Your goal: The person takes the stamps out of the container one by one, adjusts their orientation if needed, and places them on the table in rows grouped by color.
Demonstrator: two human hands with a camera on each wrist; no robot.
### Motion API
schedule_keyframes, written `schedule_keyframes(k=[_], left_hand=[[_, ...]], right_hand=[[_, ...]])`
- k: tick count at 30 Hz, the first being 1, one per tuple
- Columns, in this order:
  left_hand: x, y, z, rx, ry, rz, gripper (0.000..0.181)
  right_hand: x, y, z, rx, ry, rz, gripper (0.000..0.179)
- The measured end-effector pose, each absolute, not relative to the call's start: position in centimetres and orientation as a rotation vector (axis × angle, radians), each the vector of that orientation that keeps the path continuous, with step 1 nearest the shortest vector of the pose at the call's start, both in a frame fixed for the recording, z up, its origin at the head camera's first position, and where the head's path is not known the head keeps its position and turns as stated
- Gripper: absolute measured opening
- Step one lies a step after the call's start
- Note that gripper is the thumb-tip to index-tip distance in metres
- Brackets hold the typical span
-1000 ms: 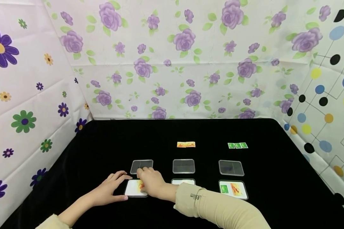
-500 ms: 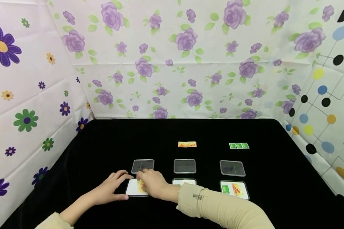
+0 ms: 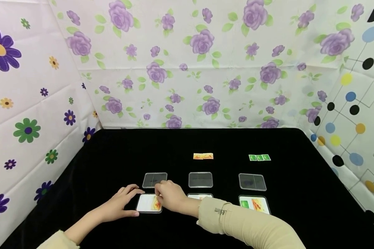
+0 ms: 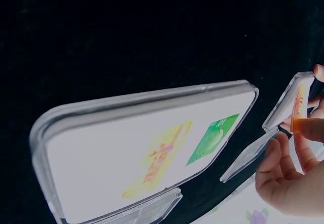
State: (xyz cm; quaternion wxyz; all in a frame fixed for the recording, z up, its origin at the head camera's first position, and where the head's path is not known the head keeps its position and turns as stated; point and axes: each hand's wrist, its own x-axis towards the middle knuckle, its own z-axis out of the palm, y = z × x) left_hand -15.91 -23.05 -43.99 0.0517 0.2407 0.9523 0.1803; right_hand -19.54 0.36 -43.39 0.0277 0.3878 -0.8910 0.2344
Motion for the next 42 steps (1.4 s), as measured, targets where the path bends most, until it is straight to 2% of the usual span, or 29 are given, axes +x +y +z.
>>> schedule_keyframes(k=[10,28,42], left_hand=[[-15.5,-22.9,-44.1,0.734,2.895,0.55,0.067],[-15.5,-23.0,-44.0,0.718,2.912,0.513,0.067],[-15.8,-22.7,-43.6,0.725,2.93,0.504,0.066]], right_hand=[[-19.9,1.7,-43.2,1.248,-2.804,1.076,0.015],[-20.2,4.2,-43.2,1.245,-2.748,1.348,0.014],[-22.1,6.0,-40.8,1.028,-2.729,1.456,0.012]])
